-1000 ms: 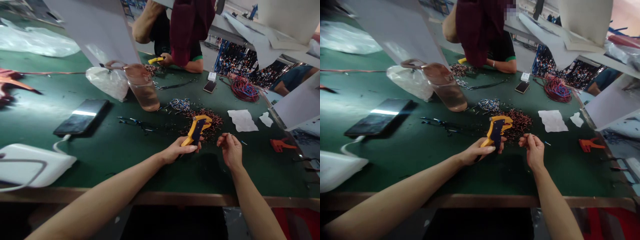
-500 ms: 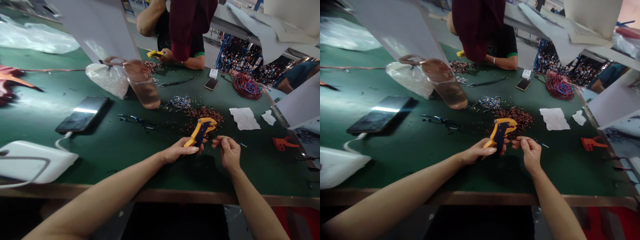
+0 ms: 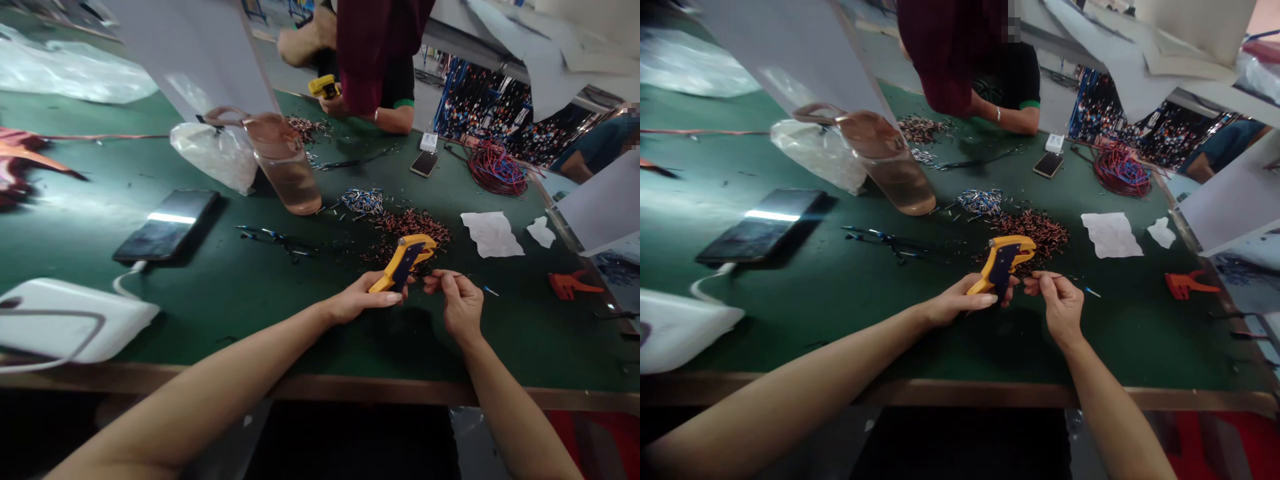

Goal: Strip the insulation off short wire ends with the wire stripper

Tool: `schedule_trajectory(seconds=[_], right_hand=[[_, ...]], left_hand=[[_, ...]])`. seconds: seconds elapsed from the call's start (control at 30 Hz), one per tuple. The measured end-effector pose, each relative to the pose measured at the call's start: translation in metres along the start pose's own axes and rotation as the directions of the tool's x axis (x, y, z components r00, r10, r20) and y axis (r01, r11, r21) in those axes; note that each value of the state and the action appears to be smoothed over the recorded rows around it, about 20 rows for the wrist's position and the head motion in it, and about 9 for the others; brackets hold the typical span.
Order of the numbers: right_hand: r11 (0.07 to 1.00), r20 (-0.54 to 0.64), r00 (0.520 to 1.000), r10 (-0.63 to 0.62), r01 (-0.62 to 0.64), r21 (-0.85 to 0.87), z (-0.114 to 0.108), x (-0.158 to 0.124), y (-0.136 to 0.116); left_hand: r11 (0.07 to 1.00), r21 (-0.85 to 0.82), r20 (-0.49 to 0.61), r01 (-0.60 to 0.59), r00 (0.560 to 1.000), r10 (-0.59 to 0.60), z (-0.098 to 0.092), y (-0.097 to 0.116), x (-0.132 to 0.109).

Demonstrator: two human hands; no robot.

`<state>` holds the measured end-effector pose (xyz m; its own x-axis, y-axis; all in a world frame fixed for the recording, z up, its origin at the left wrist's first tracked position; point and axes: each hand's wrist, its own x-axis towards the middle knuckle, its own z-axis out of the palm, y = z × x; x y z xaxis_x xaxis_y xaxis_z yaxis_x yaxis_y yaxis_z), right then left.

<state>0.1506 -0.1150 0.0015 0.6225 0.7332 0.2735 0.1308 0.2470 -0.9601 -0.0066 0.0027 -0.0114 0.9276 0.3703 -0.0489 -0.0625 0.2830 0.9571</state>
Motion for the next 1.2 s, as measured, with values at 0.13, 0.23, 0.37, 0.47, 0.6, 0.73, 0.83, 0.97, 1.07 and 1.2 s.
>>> schedule_trajectory(seconds=[0.13,0.23,0.37,0.47,0.6,0.73,0.83,0.97,1.07,1.2], right_hand=[[1.000,-0.006,1.000,0.008,-0.008,-0.014,0.002,-0.001,-0.001],[1.000,-0.002,1.000,0.014,-0.014,0.001,0.002,-0.001,0.000],[1.000,0.003,1.000,0.017,-0.017,0.014,0.002,-0.001,0.002],[0.999,0.003,1.000,0.026,-0.026,0.025,0.002,-0.001,0.002],[0.998,0.004,0.999,0.043,-0.043,0.035,0.002,-0.002,0.001],[0.997,0.020,0.998,0.061,-0.062,0.052,0.001,-0.003,0.001],[0.996,0.029,0.998,0.061,-0.063,0.068,0.000,-0.002,0.002],[0.995,0.034,0.997,0.062,-0.065,0.072,0.000,-0.001,0.001],[0.992,0.020,0.997,0.072,-0.074,0.100,0.000,-0.001,0.001],[0.983,-0.023,0.994,0.110,-0.105,0.152,0.002,0.002,0.003]], left_hand=[[1.000,0.024,-0.015,-0.006,1.000,0.006,0.002,0.002,-0.001],[0.999,0.049,-0.040,-0.005,0.999,0.007,0.004,0.006,-0.002],[0.995,0.103,-0.061,-0.008,0.998,0.014,0.006,0.010,-0.002],[0.992,0.129,-0.079,0.003,0.997,0.008,0.007,0.011,-0.002],[0.986,0.164,-0.111,0.022,0.994,-0.003,0.008,0.011,-0.003],[0.985,0.171,-0.152,0.038,0.988,-0.012,0.010,0.011,-0.003],[0.983,0.176,-0.157,0.042,0.987,-0.014,0.012,0.013,-0.003],[0.982,0.185,-0.161,0.040,0.987,-0.009,0.013,0.014,-0.004],[0.983,0.180,-0.176,0.040,0.984,-0.008,0.013,0.013,-0.003],[0.997,0.075,-0.184,-0.032,0.982,0.045,0.010,0.011,-0.001]])
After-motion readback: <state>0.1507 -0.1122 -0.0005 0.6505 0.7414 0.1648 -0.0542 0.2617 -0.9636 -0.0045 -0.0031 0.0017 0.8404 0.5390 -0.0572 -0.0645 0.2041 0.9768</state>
